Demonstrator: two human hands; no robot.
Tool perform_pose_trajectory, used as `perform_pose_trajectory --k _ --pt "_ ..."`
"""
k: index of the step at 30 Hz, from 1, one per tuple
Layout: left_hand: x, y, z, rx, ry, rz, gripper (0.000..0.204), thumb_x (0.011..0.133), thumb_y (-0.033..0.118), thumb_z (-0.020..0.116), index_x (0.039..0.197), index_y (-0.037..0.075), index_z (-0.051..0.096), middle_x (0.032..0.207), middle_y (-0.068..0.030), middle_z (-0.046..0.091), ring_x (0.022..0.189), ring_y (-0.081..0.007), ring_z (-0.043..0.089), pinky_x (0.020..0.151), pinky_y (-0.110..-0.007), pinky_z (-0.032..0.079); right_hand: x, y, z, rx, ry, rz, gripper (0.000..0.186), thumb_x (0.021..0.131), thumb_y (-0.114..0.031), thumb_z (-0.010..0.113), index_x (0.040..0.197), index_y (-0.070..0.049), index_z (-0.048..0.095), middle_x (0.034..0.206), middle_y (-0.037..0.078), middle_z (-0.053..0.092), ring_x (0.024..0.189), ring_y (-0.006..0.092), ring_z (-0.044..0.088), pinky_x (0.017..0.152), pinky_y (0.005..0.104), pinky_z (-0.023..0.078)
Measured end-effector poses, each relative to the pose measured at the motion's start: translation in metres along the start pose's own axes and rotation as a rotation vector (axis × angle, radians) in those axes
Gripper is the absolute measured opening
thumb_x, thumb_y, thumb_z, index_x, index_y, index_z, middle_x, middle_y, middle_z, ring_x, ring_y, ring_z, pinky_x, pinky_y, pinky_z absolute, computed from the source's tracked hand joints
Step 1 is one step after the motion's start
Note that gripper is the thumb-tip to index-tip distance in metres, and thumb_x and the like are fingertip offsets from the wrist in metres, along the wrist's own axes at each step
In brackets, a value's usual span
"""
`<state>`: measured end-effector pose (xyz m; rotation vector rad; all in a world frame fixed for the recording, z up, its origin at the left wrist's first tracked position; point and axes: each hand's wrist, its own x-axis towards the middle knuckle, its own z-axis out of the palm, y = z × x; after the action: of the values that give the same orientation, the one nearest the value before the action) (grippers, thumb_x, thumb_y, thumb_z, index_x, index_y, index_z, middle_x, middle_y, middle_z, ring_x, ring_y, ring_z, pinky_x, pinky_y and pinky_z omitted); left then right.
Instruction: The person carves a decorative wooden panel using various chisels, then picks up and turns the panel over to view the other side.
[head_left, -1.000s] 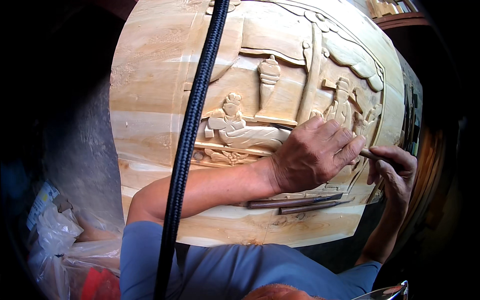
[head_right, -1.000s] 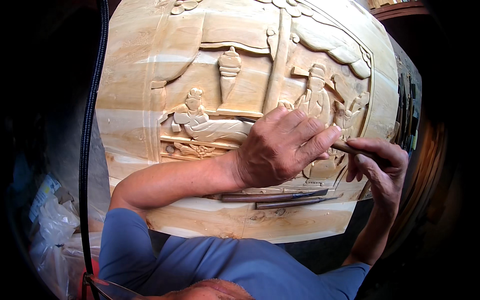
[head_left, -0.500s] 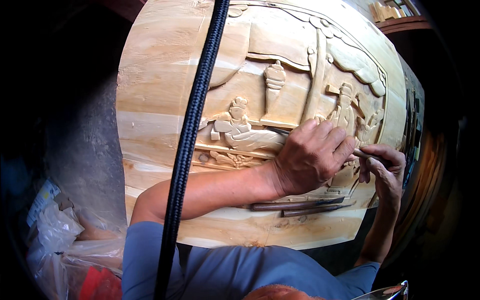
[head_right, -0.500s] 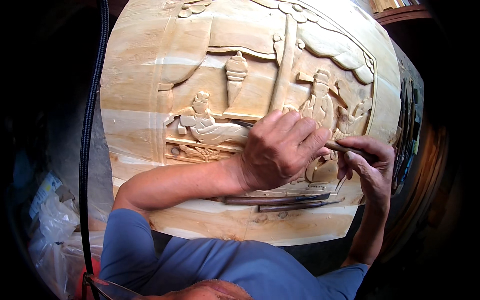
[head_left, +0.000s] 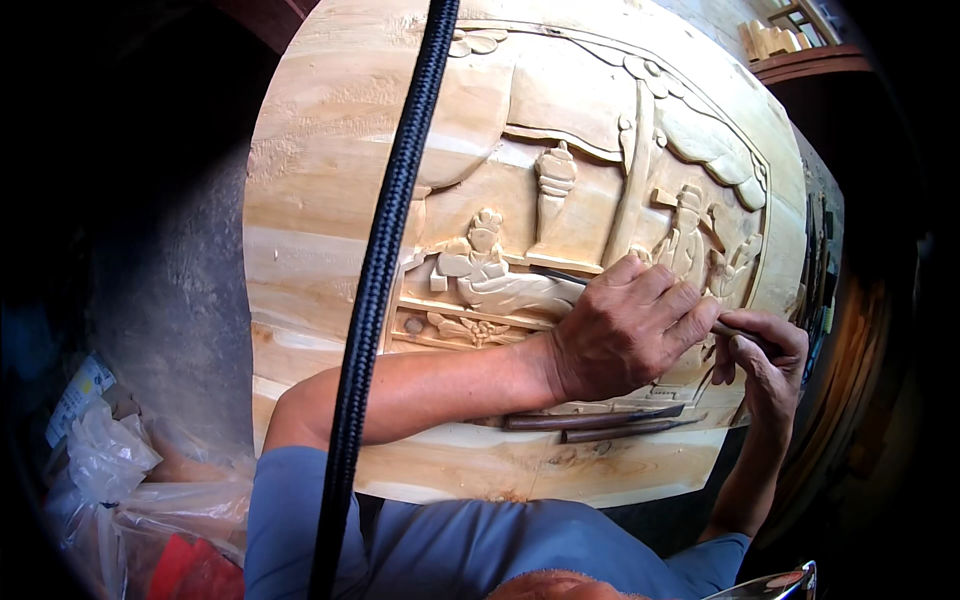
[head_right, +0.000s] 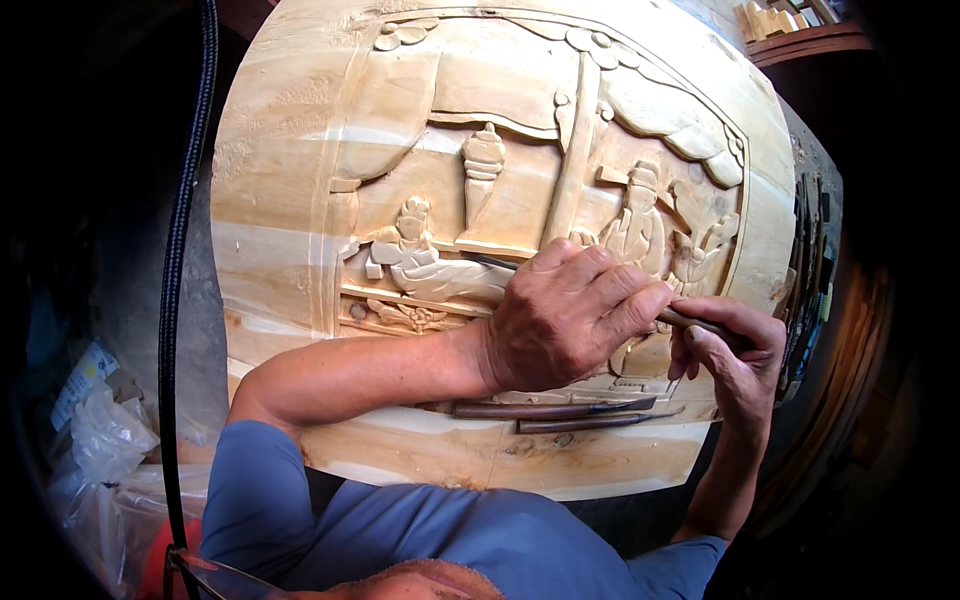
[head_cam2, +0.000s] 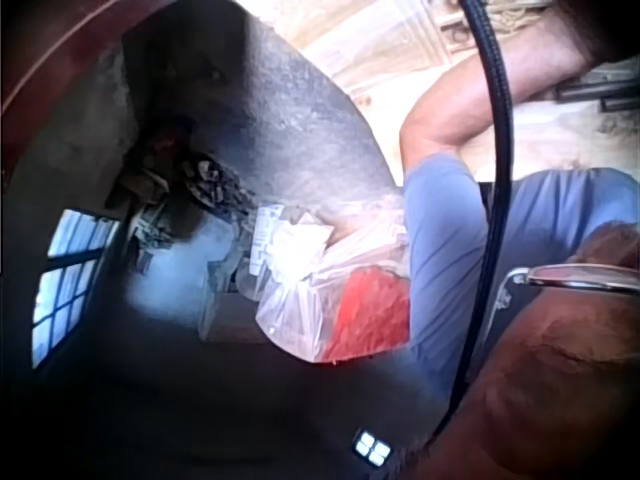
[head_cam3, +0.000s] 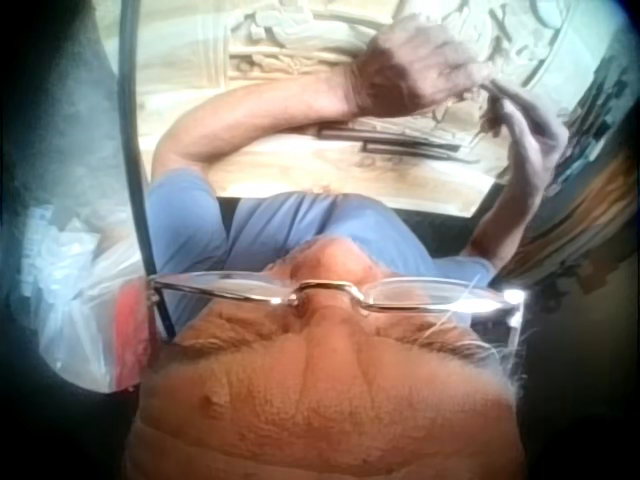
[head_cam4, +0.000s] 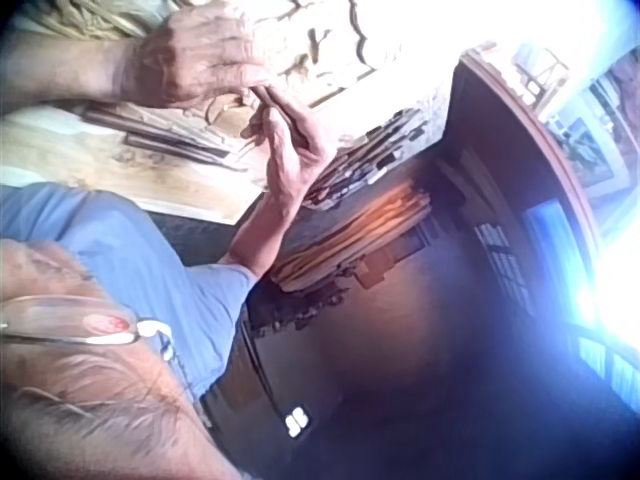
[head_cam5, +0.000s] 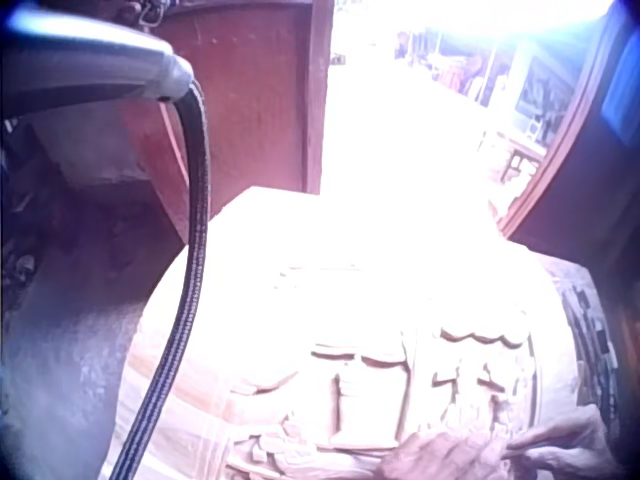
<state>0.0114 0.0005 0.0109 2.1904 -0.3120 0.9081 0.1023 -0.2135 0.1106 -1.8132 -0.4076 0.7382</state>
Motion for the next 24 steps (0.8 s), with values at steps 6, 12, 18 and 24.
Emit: perform_pose_trajectory --k 6,12,18,24 --pt "0.0 0.0 -0.002 0.032 -0.011 -0.058 0.036 0.09 0.02 0.071 0.124 0.007 0.073 0.106 -0.0057 0.071 0.089 -0.0206 0.067 0.077 -0.038 0.051 0.011 0.003 0.004 0.032 -0.049 -0.017 0.028 0.102 -0.01 0.072 0.123 0.008 0.075 0.081 0.012 0.074 0.065 0.0153 0.072 0.057 0.0235 0.054" --pt "-0.001 0.007 0.0 0.035 0.092 0.018 0.041 0.098 0.02 0.068 0.137 0.007 0.067 0.121 -0.0063 0.071 0.104 -0.0203 0.068 0.086 -0.037 0.053 0.019 0.019 -0.004 0.105 -0.089 -0.032 0.032 0.099 -0.015 0.078 0.12 0.009 0.076 0.088 0.012 0.076 0.075 0.0174 0.075 0.065 0.0264 0.057" --pt "-0.002 0.004 -0.003 -0.067 0.175 0.445 0.029 0.101 0.018 0.065 0.128 0.008 0.068 0.128 -0.0058 0.069 0.117 -0.0208 0.066 0.108 -0.04 0.054 0.008 0.039 -0.01 0.203 -0.015 -0.012 0.038 0.097 -0.023 0.082 0.115 0.01 0.076 0.094 0.015 0.077 0.08 0.0203 0.074 0.071 0.0296 0.059" --pt "-0.009 0.003 -0.005 -0.056 0.046 0.627 0.02 0.091 0.014 0.069 0.108 0.003 0.071 0.105 -0.0048 0.068 0.106 -0.0201 0.067 0.101 -0.038 0.058 -0.03 0.083 -0.019 0.421 0.08 -0.11 0.044 0.103 -0.027 0.075 0.128 0.009 0.069 0.083 0.019 0.069 0.06 0.022 0.063 0.052 0.0298 0.049"
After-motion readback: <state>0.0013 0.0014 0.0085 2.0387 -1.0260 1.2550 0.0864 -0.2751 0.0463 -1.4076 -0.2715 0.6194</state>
